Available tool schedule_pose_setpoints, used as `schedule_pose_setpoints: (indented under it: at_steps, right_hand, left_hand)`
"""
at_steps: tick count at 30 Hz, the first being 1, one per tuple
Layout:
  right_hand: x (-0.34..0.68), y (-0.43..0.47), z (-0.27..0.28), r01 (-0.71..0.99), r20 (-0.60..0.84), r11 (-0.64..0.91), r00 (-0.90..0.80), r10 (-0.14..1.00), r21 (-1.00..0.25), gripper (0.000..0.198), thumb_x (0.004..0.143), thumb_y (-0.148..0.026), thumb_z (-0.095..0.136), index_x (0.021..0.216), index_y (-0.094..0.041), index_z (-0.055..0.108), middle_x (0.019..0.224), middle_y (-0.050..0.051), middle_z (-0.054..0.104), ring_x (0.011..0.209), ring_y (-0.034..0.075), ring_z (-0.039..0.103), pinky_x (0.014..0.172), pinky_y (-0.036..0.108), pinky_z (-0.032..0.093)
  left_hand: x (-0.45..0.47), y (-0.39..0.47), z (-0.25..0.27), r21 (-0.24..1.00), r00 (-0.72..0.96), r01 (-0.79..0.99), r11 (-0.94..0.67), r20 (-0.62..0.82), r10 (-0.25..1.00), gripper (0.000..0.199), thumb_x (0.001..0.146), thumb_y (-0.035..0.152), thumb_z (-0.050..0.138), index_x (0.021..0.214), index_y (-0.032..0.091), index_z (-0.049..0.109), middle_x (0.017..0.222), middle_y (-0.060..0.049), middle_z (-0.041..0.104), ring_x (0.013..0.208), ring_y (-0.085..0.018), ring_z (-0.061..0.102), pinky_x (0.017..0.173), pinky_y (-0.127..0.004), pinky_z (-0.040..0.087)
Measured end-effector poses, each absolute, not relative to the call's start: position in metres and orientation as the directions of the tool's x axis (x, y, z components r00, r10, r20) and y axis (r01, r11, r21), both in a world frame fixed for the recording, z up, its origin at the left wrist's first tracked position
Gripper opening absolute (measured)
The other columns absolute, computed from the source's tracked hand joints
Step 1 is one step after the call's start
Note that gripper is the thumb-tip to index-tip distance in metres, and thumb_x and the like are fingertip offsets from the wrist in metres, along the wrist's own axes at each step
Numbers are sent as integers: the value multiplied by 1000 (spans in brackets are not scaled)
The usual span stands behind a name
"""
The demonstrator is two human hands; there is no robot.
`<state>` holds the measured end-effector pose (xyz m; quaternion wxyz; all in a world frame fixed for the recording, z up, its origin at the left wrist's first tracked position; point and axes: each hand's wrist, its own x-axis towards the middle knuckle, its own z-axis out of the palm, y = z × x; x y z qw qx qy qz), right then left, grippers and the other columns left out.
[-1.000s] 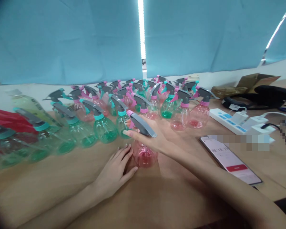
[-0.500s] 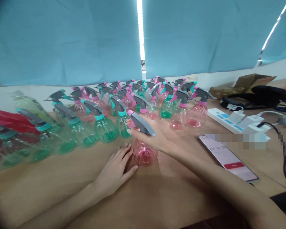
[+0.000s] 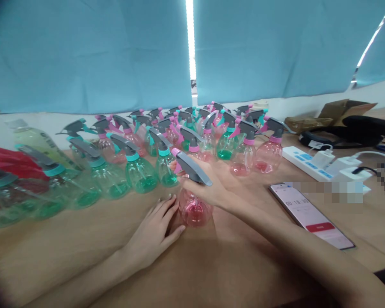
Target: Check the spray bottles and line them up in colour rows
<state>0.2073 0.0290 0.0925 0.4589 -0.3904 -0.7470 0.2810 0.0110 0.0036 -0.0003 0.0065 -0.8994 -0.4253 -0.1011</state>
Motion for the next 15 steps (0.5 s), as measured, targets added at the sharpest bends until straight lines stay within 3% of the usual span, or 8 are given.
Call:
schedule_pose_setpoints:
  at_steps: [3, 7, 12, 15]
  right_hand:
    - [204, 30, 93, 302, 498, 570, -287, 818, -764, 28, 68, -18, 46, 92, -22, 59, 73, 0, 59, 69, 16, 58, 61, 28, 47]
    - [202, 30, 93, 414, 475, 534, -245, 845, -737, 29, 61, -18, 47, 87, -23, 59, 58, -5, 47, 51, 11, 44, 48, 25, 40]
    - [201, 31, 90, 458, 488, 531, -220, 845, -713, 25, 60, -19, 46, 82, -22, 57, 50, -8, 35, 44, 8, 32, 44, 24, 34]
    - [203, 29, 91, 465, 485, 547, -256, 836, -697, 26, 62, -17, 46, 84, -23, 58, 52, -7, 40, 46, 9, 36, 45, 24, 34]
  left_hand:
    - [10, 4, -3, 91, 618, 759, -644, 211, 758, 54, 96, 46, 46, 133, 6, 50, 144, -22, 45, 134, -35, 41, 107, -55, 35]
    - [10, 4, -3, 102, 617, 754, -648, 227, 753, 51, 97, 46, 44, 131, 8, 51, 143, -21, 46, 133, -35, 42, 107, -56, 35]
    - [11, 4, -1, 86, 622, 758, -647, 204, 756, 52, 96, 45, 46, 131, 6, 50, 143, -22, 45, 133, -35, 42, 107, -55, 35]
    - [11, 4, -2, 94, 618, 758, -645, 212, 757, 53, 97, 46, 46, 132, 7, 50, 143, -21, 46, 133, -35, 42, 107, -55, 36]
